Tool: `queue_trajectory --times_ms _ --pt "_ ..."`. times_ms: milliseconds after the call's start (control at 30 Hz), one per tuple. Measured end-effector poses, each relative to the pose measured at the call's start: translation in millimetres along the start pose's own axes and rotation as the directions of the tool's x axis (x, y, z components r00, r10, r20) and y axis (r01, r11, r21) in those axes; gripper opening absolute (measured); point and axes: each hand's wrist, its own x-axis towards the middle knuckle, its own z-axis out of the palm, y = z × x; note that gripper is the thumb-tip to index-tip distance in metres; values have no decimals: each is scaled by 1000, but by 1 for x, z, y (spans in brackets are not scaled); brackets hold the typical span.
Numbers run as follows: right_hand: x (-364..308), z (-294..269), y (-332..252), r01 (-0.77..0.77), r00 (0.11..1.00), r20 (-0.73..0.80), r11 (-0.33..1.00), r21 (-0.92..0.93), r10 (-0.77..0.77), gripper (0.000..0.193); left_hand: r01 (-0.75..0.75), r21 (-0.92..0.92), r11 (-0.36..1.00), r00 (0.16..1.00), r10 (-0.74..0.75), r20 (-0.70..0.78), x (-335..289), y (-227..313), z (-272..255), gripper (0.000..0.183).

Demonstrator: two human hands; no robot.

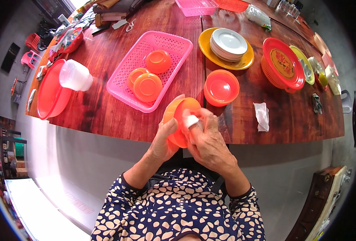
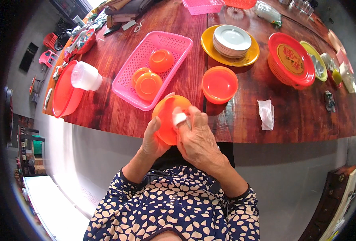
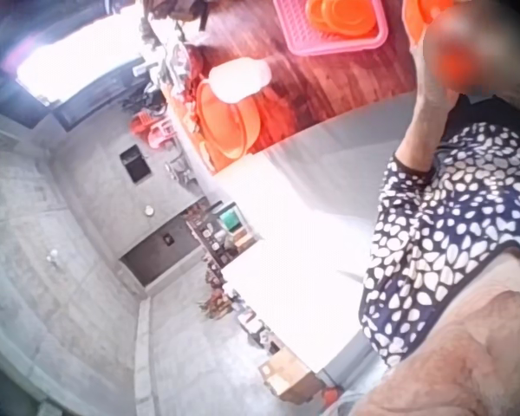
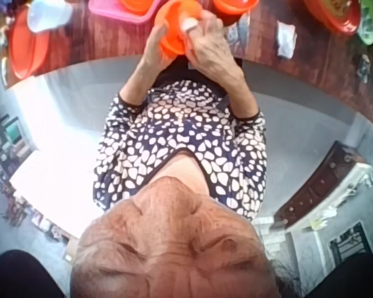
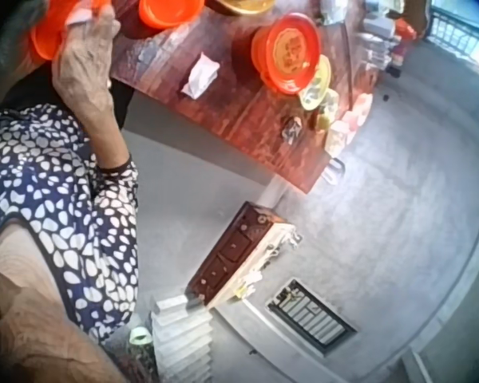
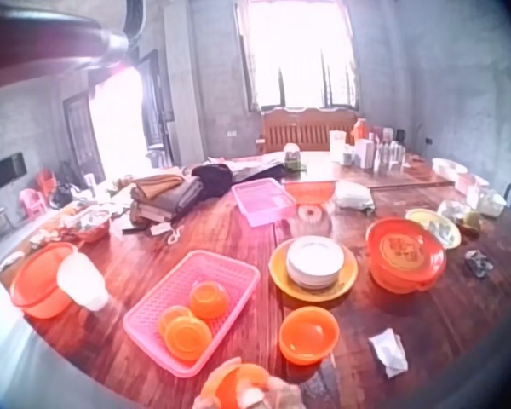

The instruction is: The person wipes several small orange plastic bowls with a white cloth. They pick up each bowl from a pink basket, wipe the exterior and interior surfaces, and place the cleaned bowls back into the basket. The task is performed at a wooden table with other dishes visible in the background.

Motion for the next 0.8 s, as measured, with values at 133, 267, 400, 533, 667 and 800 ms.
queue_trajectory --times_ms 133,267,400,533,667,800 --pt "-5 -7 1 76 979 153 935 346 -136 52 21 89 996 999 -25 43 2 3 1 91" --pt "8 -1 -6 141 944 -329 919 369 -13 45 66 -34 997 998 -65 17 -4 -1 0 86" --pt "15 11 7 157 892 -446 976 149 -75 43 112 -125 986 993 -105 57 -7 -4 -6 69" --pt "12 15 8 111 959 -261 994 -24 -113 42 89 -56 994 996 -90 -16 -3 -4 -4 66" --pt "4 6 17 113 994 -8 994 8 -113 45 135 -37 990 990 -136 -31 -3 3 -9 66" --pt "-1 7 18 153 981 111 985 84 -161 37 175 -117 977 983 -181 -40 -4 -2 -21 56"
